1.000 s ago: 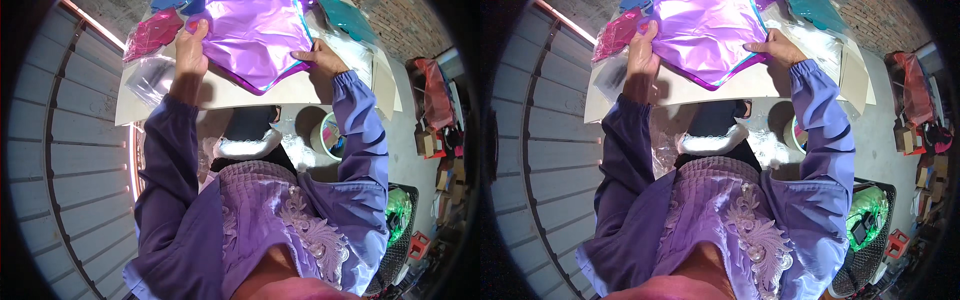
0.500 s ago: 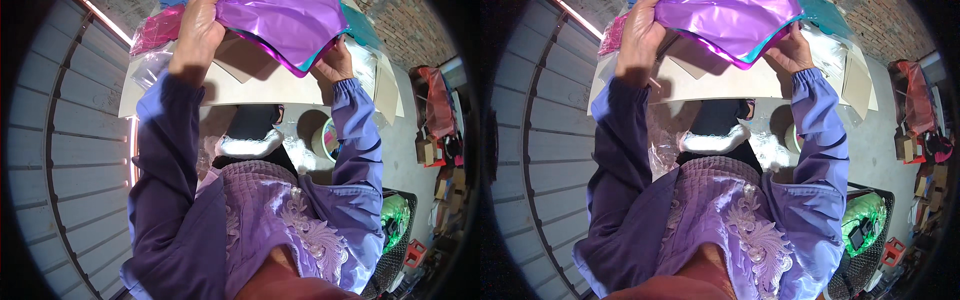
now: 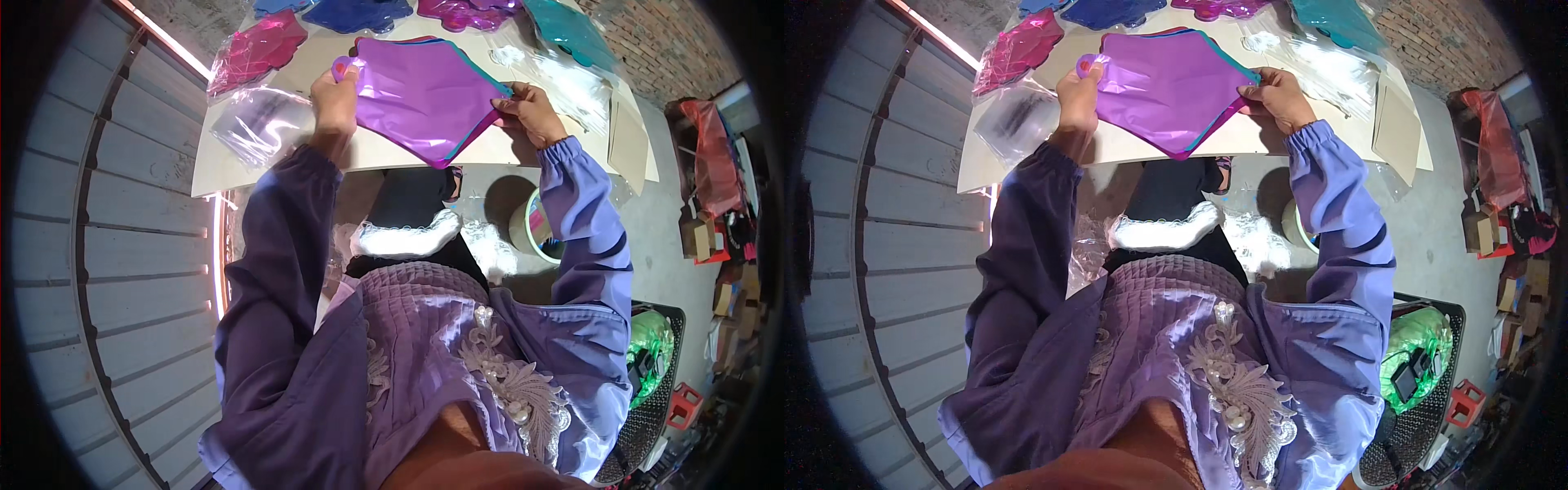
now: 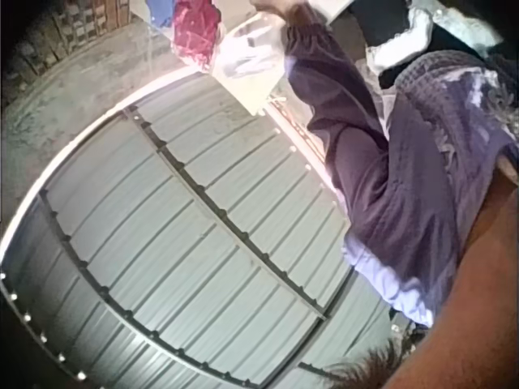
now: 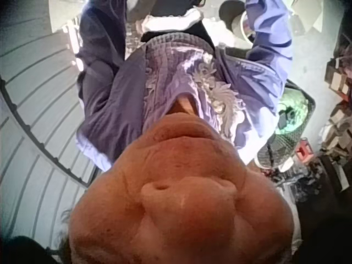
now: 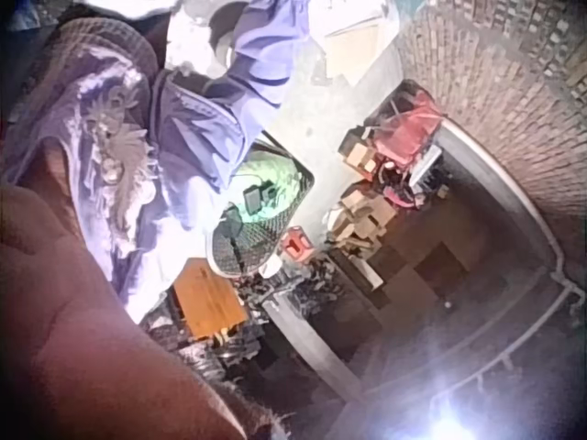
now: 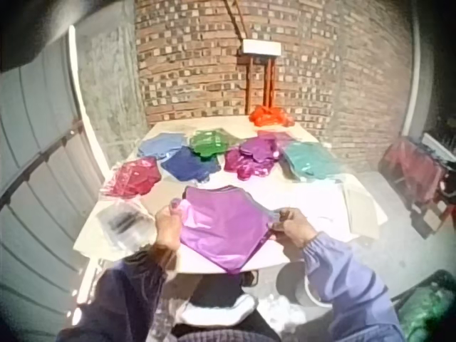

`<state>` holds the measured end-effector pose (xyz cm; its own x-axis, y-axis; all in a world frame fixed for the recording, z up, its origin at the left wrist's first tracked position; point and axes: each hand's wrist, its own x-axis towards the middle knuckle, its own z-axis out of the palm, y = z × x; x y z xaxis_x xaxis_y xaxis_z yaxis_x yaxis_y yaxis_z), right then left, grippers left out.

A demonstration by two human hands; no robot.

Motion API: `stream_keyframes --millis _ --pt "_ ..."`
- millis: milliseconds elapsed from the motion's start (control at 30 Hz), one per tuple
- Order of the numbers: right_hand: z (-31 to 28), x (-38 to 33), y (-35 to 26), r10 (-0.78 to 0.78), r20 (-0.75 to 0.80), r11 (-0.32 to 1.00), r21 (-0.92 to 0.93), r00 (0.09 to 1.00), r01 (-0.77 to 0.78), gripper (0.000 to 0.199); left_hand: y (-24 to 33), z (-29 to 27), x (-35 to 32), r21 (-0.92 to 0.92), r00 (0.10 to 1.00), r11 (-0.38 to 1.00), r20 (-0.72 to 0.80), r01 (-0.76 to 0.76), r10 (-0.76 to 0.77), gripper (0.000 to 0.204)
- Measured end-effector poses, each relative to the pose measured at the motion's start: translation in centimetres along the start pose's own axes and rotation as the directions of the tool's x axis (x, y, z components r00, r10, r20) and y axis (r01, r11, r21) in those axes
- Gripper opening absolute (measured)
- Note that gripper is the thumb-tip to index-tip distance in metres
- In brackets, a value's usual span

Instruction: Folding and stacking colorful plastic sheets on a table.

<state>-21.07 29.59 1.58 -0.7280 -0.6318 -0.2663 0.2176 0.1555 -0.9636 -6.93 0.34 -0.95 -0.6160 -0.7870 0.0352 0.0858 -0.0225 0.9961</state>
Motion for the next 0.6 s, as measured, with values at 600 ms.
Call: stream_keyframes --millis 600 --pt "0.6 0.4 0.1 -0.096 -0.064 0.991 -0.101 0.993 0.089 0.028 4.6 -3.3 0.2 0.397 0.890 0.917 0.409 0.026 -0.202 0.042"
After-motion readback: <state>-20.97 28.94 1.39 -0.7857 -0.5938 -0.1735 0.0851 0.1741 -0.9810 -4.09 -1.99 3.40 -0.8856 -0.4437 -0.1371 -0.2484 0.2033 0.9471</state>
